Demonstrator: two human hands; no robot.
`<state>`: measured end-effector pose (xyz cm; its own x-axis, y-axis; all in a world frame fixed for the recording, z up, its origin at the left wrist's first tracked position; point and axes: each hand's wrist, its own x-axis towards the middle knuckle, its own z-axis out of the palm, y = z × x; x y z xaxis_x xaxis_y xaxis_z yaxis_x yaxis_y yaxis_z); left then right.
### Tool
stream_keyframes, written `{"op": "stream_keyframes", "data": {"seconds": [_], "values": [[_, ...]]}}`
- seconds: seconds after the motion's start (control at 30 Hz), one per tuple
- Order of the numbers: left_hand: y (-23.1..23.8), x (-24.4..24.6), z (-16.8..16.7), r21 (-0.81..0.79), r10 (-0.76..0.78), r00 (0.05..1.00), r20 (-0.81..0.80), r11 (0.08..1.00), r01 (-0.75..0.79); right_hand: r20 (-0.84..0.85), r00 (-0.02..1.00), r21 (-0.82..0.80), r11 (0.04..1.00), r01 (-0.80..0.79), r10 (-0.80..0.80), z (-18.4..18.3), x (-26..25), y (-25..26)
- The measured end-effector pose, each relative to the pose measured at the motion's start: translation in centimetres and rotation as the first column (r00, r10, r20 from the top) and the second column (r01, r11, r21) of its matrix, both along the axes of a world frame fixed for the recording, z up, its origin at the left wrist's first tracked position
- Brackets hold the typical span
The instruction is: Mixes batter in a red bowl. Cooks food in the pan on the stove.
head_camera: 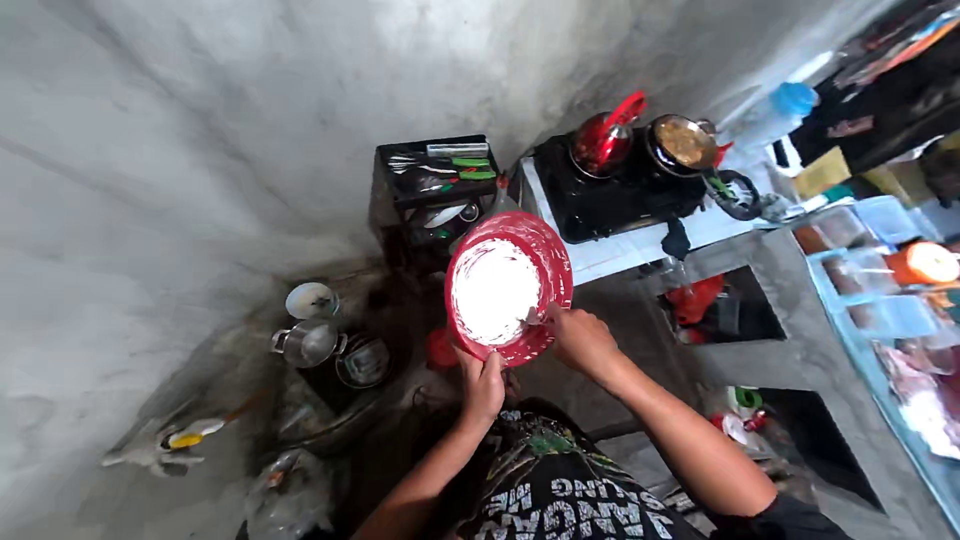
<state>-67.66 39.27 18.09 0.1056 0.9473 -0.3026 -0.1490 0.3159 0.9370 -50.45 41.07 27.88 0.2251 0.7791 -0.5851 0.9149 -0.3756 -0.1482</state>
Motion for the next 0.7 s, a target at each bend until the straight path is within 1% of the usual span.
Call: {"op": "stream_keyframes", "data": {"seconds": [0.03,0.13,0.17,0.2,0.3,0.37,0.4,0.43,0.47,0.53,0.57,0.63,0.67,0.7], "values": [[-0.1,0.6,-0.2,-0.005,-0.018,1.000,-0.003,1.000,0.018,-0.025,1.000,0.034,0.999,0.013,-0.012,0.2,0.7,-0.5],[-0.9,3.2,-0.3,0.024,-0.059,0.998,-0.017,0.998,0.060,-0.236,0.971,0.143,0.990,0.011,0.024,-0.1,1.7,-2.9],[-1.1,4.2,-0.2,0.037,-0.063,0.998,-0.027,0.997,0.064,-0.273,0.961,0.165,0.986,0.003,0.043,-0.5,1.9,-3.7],[-1.4,5.2,0.0,0.049,-0.072,0.997,-0.034,0.996,0.074,-0.266,0.963,0.176,0.984,0.002,0.045,-0.9,2.3,-4.4],[-2.0,8.0,0.5,0.069,-0.094,0.994,-0.052,0.993,0.098,-0.077,0.996,0.209,0.977,0.052,-0.036,-1.8,5.4,-6.0],[-2.5,9.7,0.3,0.042,-0.090,0.995,-0.036,0.995,0.092,0.027,0.995,0.210,0.974,0.087,-0.095,-1.9,8.4,-6.7],[-2.8,10.6,0.2,0.018,-0.091,0.996,-0.020,0.996,0.092,0.050,0.992,0.229,0.968,0.101,-0.116,-2.0,9.7,-7.0],[-3.1,11.5,0.1,-0.005,-0.096,0.995,0.001,0.995,0.096,0.037,0.992,0.273,0.956,0.108,-0.123,-2.4,10.7,-7.4],[-3.3,12.4,0.0,-0.019,-0.110,0.994,0.012,0.994,0.110,-0.018,0.993,0.310,0.944,0.115,-0.115,-2.8,11.5,-8.0],[-3.7,14.1,-0.1,-0.013,-0.137,0.991,0.012,0.990,0.137,-0.151,0.985,0.293,0.948,0.121,-0.079,-2.9,12.9,-9.1],[-4.1,14.6,-0.1,-0.020,-0.146,0.989,0.017,0.989,0.147,-0.149,0.986,0.246,0.963,0.113,-0.078,-2.7,13.8,-9.5],[-4.9,15.7,0.3,-0.074,-0.166,0.986,0.025,0.983,0.168,-0.044,0.987,0.168,0.973,0.161,-0.156,-1.7,16.5,-9.6],[-5.1,16.2,0.6,-0.100,-0.197,0.980,0.014,0.975,0.197,0.009,0.976,0.173,0.962,0.212,-0.217,-1.3,18.1,-9.6],[-5.4,16.6,0.7,-0.118,-0.242,0.970,-0.003,0.964,0.240,0.041,0.964,0.224,0.943,0.247,-0.262,-1.0,19.4,-9.7]]}}
